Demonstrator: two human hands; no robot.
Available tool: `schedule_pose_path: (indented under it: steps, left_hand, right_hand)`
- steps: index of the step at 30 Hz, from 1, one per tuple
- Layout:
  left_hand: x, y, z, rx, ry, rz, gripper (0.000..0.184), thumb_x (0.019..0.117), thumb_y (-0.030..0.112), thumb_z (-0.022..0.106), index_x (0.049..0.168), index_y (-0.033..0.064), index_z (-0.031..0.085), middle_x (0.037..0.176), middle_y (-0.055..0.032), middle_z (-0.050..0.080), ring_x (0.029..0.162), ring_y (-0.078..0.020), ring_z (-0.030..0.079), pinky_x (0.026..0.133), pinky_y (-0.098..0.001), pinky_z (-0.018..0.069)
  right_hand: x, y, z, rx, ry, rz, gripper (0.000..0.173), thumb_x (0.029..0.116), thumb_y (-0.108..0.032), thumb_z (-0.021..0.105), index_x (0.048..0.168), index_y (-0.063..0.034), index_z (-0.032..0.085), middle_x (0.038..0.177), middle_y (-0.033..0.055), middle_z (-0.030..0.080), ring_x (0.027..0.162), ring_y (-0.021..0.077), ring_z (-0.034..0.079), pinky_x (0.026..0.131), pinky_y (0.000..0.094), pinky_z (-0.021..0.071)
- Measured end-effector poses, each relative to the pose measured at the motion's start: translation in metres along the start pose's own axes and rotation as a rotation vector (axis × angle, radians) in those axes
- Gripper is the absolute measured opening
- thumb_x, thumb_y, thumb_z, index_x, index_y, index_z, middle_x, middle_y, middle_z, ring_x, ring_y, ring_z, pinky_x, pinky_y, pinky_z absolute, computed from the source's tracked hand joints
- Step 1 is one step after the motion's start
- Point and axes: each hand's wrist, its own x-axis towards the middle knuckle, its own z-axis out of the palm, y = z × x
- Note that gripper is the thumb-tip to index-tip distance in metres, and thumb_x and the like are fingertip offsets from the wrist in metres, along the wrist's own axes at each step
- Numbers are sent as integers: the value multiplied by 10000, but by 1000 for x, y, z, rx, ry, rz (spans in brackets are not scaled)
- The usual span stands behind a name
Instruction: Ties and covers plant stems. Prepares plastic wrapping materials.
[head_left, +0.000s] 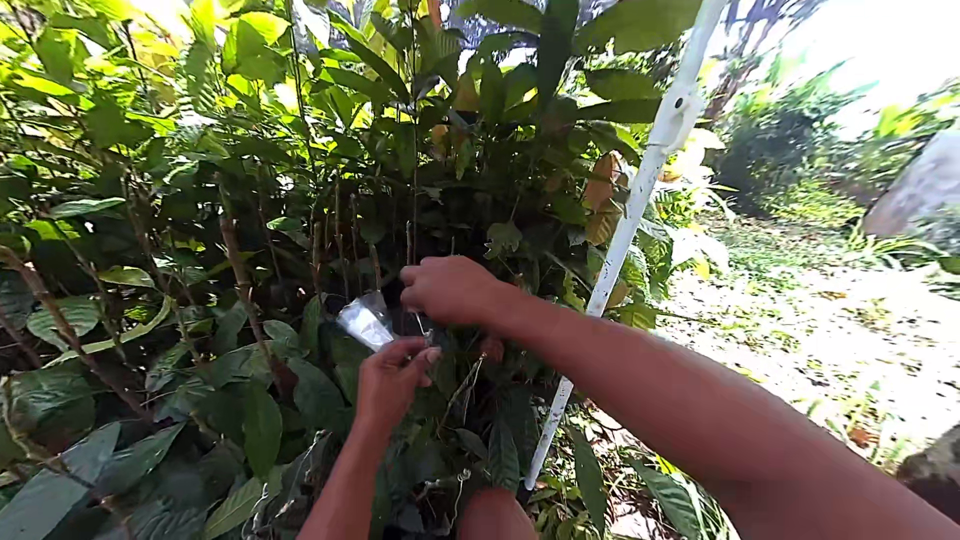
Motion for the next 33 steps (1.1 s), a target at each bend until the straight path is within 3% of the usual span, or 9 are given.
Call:
schedule_pose_path:
  steps: [6, 8, 12, 15, 18, 21, 26, 30, 33]
  left_hand:
    - [10, -2, -18, -24, 144, 69, 100, 924, 88, 709, 986, 9, 702, 872, 0, 720, 661, -37, 658, 609, -218, 581]
    - [-3, -1, -8, 84, 94, 101, 246, 887, 59, 709, 1100, -56, 665, 912, -55, 713, 751, -92, 671, 700, -291, 576]
    - [-2, -1, -14, 15, 69, 91, 458, 920, 63, 708, 1353, -19, 587, 900, -36, 702, 564, -81, 631, 493, -238, 560]
    - [-3, -10, -26, -95, 102, 156, 169, 932, 36, 665, 1090, -8, 708, 921, 9, 733, 580, -16, 615, 519, -194, 543]
    - [-2, -11, -29, -145, 118, 197, 111, 945, 48, 650, 1026, 7, 714, 902, 26, 729, 585, -13, 615, 515, -186, 540]
    - [1, -5, -28, -159, 71, 85, 99, 962, 84, 649, 1009, 24, 713, 830, 33, 700, 571, -31, 602, 524, -199, 540]
    - [5, -3, -41, -211, 34, -8, 57, 931, 36, 669, 896, 50, 712, 826, 12, 719, 589, -64, 641, 566, -224, 577]
    - [7, -2, -55, -144, 110, 25, 170, 907, -15, 680, 1074, -10, 652, 864, -14, 695, 614, -110, 667, 562, -264, 604]
    - [17, -1, -49, -77, 187, -2, 135, 911, 9, 702, 1034, -29, 664, 837, -27, 698, 583, -90, 654, 537, -250, 590]
  right_hand:
    - [-37, -87, 21, 181, -143, -293, 171, 988, -23, 586, 1113, 5, 700, 1100, 199, 686, 906, 400, 694, 724, 589, 557]
    - [-16, -61, 6, 285, 89, -175, 162, 994, -50, 600, 1094, -17, 723, 1071, 173, 706, 957, 359, 703, 787, 563, 570]
    - [1, 4, 35, 845, 207, 250, 211, 1027, -191, 623, 1011, -13, 735, 871, 66, 666, 777, 147, 621, 725, 359, 535]
    - [-13, -3, 54, 1246, 22, 246, 216, 1044, -225, 600, 1040, -21, 671, 795, -24, 597, 675, 20, 554, 642, 199, 481]
    - [-18, -18, 55, 1034, 113, 199, 267, 986, -165, 643, 1161, 35, 669, 1072, 127, 670, 957, 163, 635, 885, 343, 521]
    - [-10, -27, 63, 890, 339, 408, 234, 1018, -209, 608, 1108, -13, 697, 1030, 121, 674, 933, 212, 640, 861, 413, 520]
    - [-11, -18, 87, 146, 726, -119, 155, 1009, -99, 583, 1007, -48, 729, 915, 127, 698, 802, 300, 688, 678, 451, 562]
    - [-32, -8, 79, 373, 405, 127, 213, 986, -116, 534, 960, -3, 712, 940, 152, 694, 838, 323, 709, 703, 538, 574]
    - [-45, -77, 74, 671, 240, -96, 154, 947, -51, 594, 909, 33, 717, 912, 176, 696, 859, 321, 699, 741, 517, 570]
